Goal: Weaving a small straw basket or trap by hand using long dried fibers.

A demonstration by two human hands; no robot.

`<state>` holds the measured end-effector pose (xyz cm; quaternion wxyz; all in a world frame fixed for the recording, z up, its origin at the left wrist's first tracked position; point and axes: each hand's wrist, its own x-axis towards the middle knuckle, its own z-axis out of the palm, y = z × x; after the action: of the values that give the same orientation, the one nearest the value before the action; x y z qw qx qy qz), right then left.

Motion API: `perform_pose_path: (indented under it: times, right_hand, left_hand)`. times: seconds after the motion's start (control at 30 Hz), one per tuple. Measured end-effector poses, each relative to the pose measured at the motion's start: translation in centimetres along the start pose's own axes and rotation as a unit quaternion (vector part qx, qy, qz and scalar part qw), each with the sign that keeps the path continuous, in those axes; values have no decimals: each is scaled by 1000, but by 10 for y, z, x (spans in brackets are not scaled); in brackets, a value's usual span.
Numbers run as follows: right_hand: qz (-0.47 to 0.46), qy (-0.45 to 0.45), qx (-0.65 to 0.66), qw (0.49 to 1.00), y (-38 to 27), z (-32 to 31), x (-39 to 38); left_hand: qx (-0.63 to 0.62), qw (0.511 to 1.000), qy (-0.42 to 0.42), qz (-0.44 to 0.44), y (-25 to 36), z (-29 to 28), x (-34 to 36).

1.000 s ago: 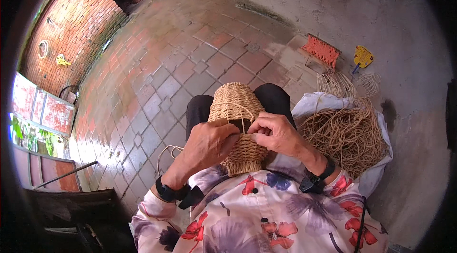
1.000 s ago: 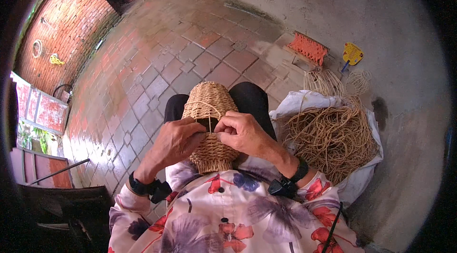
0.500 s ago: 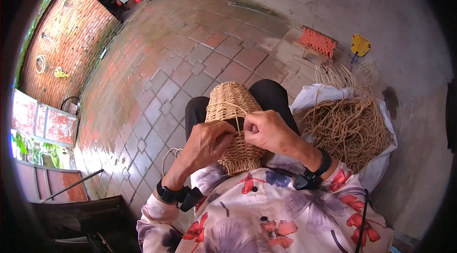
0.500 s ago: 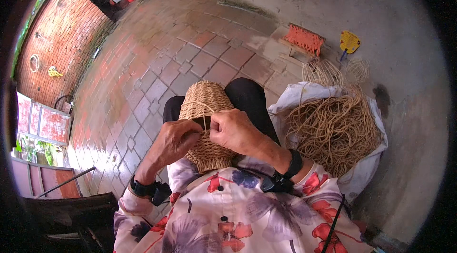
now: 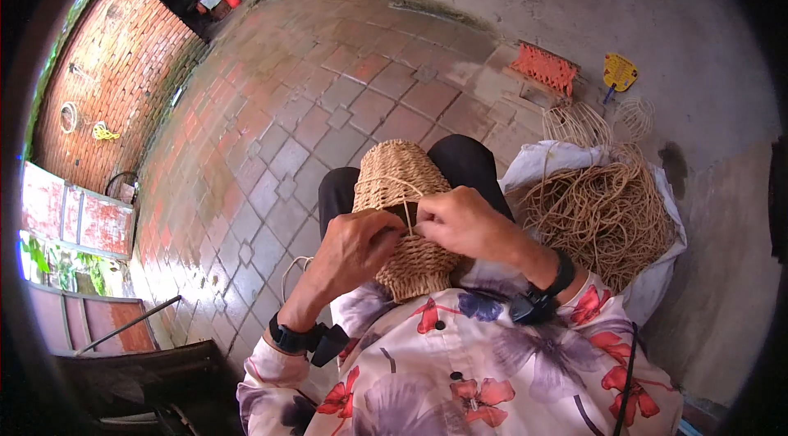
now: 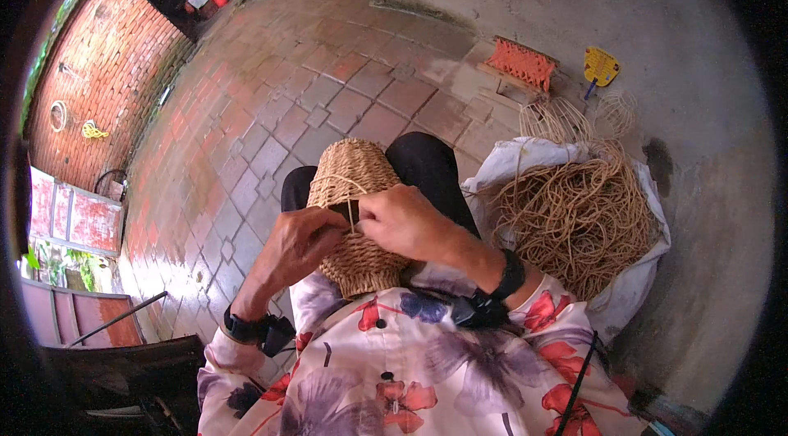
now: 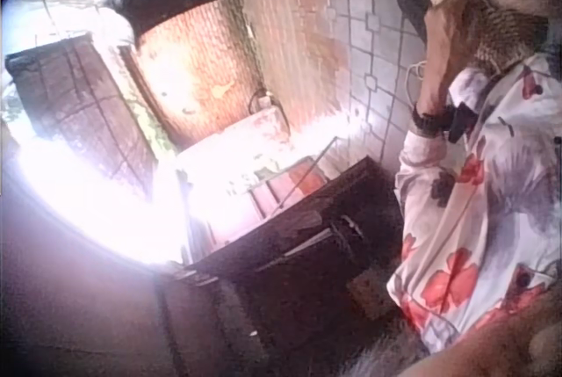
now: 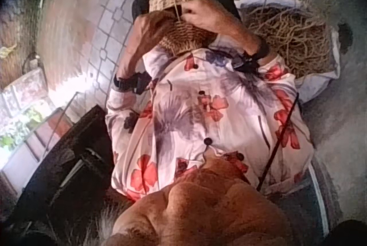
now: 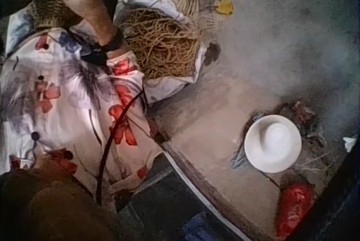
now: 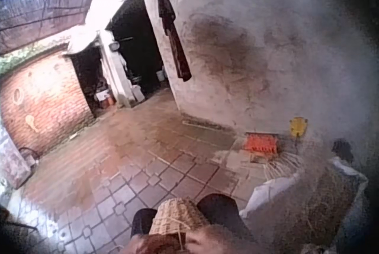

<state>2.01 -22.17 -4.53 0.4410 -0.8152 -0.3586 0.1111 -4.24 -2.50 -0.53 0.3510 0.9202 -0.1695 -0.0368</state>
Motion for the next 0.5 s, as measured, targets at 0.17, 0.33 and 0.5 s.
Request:
perform_pose_path:
  times: [0.17, 0.33, 0.5]
  right_hand:
    - [100, -99, 237, 961, 11, -10, -8]
    - [-65, -8, 58, 996, 13, -4, -8]
    - [-42, -21, 86, 995, 19, -3, -14]
  left_hand:
    - [19, 999, 38, 28, 0, 1, -7]
    - [-82, 993, 24, -81, 7, 2, -13]
    - [-70, 991, 13, -117, 14, 4, -10]
